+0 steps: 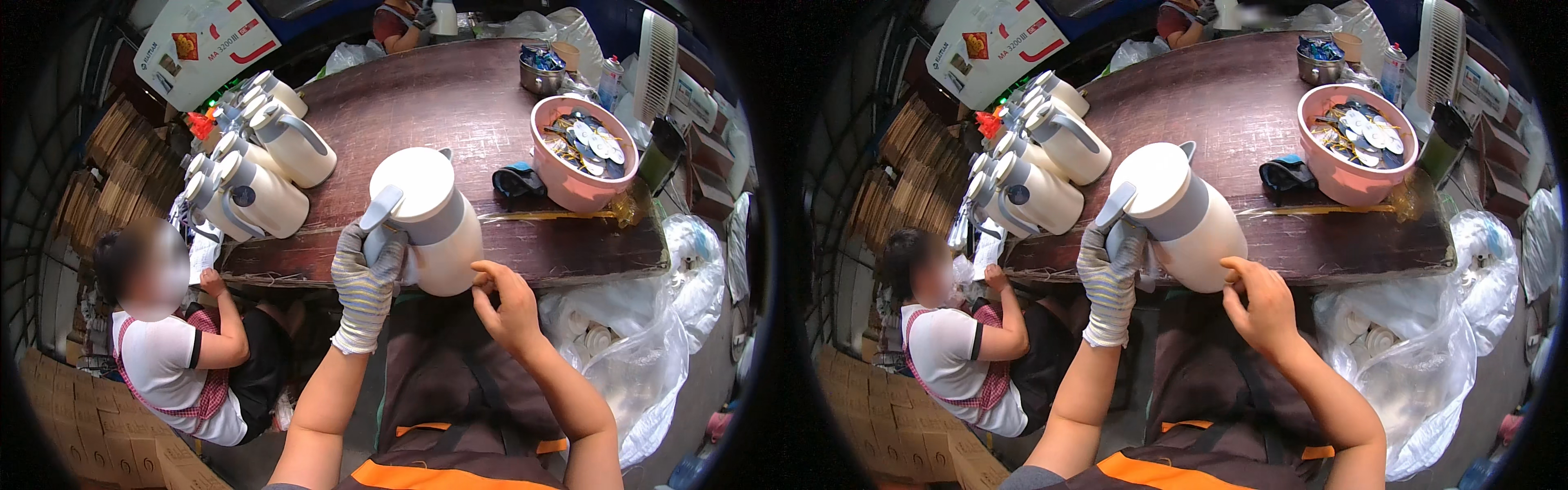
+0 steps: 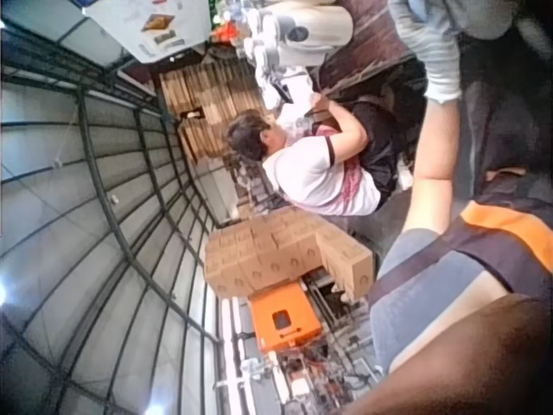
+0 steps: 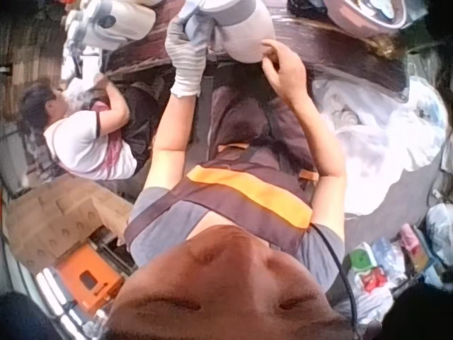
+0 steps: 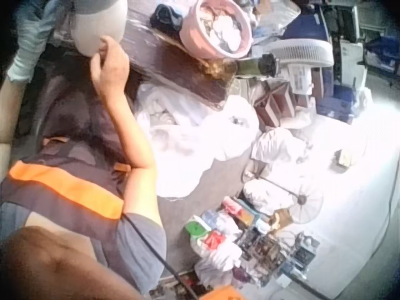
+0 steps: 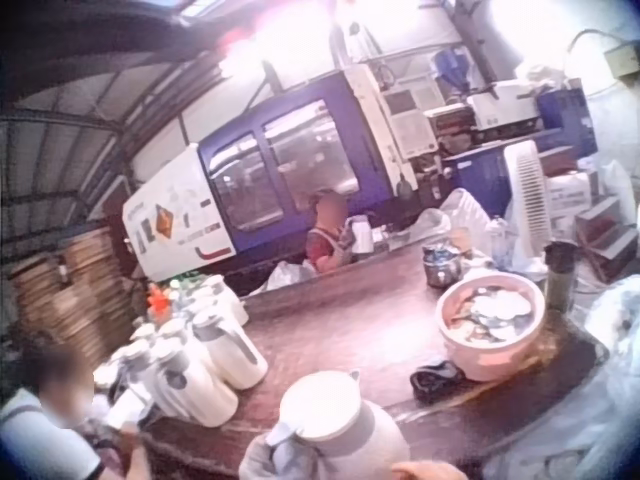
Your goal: The person assembles white plastic pitchers by attaching lids and securing them with rubber bands. They repeatedly pick up a pitcher, place a lid on top, and stretch a rubber band around the neck to hold the lid in place. The person also inspects the pitchers by tilting them and checking the interior.
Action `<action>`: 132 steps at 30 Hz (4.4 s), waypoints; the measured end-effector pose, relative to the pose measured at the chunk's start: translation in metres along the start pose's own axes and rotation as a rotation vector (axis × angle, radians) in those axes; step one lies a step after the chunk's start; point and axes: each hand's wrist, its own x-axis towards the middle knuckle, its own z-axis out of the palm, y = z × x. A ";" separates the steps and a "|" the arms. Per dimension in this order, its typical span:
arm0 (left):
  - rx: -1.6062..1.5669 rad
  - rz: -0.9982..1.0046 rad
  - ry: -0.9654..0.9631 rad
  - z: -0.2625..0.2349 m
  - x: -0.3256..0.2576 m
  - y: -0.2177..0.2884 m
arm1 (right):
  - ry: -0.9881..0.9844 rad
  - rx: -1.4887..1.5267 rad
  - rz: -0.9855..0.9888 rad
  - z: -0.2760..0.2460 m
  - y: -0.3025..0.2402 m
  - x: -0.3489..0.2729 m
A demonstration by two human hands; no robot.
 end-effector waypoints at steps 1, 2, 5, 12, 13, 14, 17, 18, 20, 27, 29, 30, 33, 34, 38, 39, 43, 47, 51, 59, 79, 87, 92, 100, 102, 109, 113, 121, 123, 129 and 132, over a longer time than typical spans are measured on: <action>0.013 0.016 0.028 -0.006 0.004 -0.003 | -0.027 0.035 0.058 0.001 0.003 -0.004; 0.025 0.036 0.057 -0.011 0.010 -0.004 | -0.054 0.070 0.111 0.001 0.007 -0.009; 0.096 0.106 0.134 -0.048 0.044 -0.024 | -0.095 0.078 0.237 -0.002 0.030 -0.028; 0.555 0.138 0.392 -0.152 0.134 -0.067 | -0.449 0.109 0.513 -0.010 0.052 -0.060; 0.485 0.120 0.414 -0.156 0.140 -0.066 | -0.466 0.121 0.532 -0.010 0.052 -0.063; 0.473 0.125 0.421 -0.169 0.153 -0.069 | -0.482 0.133 0.549 -0.010 0.051 -0.065; 0.695 0.277 0.492 -0.193 0.172 -0.079 | -0.469 0.172 0.597 -0.008 0.053 -0.074; 0.910 0.365 0.548 -0.215 0.183 -0.093 | -0.474 0.185 0.588 -0.006 0.056 -0.076; 0.972 0.294 0.548 -0.197 0.192 -0.094 | -0.482 0.156 0.651 -0.013 0.057 -0.082; 0.715 0.125 0.406 -0.248 0.237 -0.120 | -0.460 0.204 0.704 -0.013 0.073 -0.102; 0.238 0.050 0.361 -0.252 0.225 -0.119 | -0.445 0.271 0.775 -0.013 0.075 -0.108; 0.169 0.016 0.384 -0.244 0.213 -0.126 | -0.437 0.263 0.810 -0.013 0.076 -0.112; 0.659 0.155 0.598 -0.190 0.140 -0.129 | -0.435 0.391 1.004 -0.019 0.076 -0.116; 0.816 0.228 0.711 -0.188 0.121 -0.140 | -0.434 0.438 1.023 -0.016 0.080 -0.119; 0.509 0.292 0.348 -0.127 0.086 -0.155 | -0.368 0.604 1.077 -0.003 0.106 -0.125; 0.347 0.162 0.149 -0.096 0.086 -0.147 | -0.359 0.625 1.086 -0.003 0.115 -0.126; 0.718 0.225 -0.387 0.003 0.124 -0.117 | -0.381 0.667 1.142 -0.003 0.115 -0.113; 0.982 0.421 -0.481 0.092 0.184 -0.130 | -0.388 0.605 1.124 -0.007 0.114 -0.113; 0.574 -0.192 -0.325 0.134 0.253 -0.178 | -0.318 0.587 1.096 -0.009 0.112 -0.115; 0.164 -0.373 -0.459 0.169 0.257 -0.151 | -0.360 0.639 1.104 -0.014 0.129 -0.113; -0.011 -0.297 -0.330 0.212 0.252 -0.181 | -0.188 0.957 1.153 -0.029 0.150 -0.132; -0.018 -0.311 -0.087 0.088 0.216 -0.155 | 0.682 0.147 0.998 -0.180 0.230 -0.251; -0.512 -0.421 -0.004 -0.026 0.158 -0.128 | -0.056 -0.800 0.982 -0.165 0.233 -0.302; 0.168 -0.362 -0.154 -0.052 0.025 0.006 | -0.686 -0.968 1.197 -0.146 0.259 -0.318; 0.177 -0.387 -0.227 -0.051 0.003 0.008 | -0.735 -1.013 1.154 -0.150 0.254 -0.307; 0.117 -0.416 -0.422 -0.045 -0.043 -0.034 | -0.890 -1.200 1.019 -0.186 0.235 -0.305; 0.003 -0.535 -0.527 -0.027 -0.058 -0.049 | -0.811 -1.121 0.865 -0.189 0.254 -0.350; 0.075 -0.609 -0.602 -0.030 -0.067 -0.056 | -0.583 -0.913 1.053 -0.194 0.234 -0.332; 0.082 -0.617 -0.618 -0.031 -0.069 -0.050 | -0.384 -0.830 1.030 -0.195 0.224 -0.331; 0.005 -0.630 -0.693 -0.033 -0.074 -0.049 | -0.128 -0.331 1.285 -0.212 0.200 -0.312; 0.003 -0.593 -0.736 -0.029 -0.075 -0.050 | -0.169 -0.679 0.871 -0.204 0.183 -0.289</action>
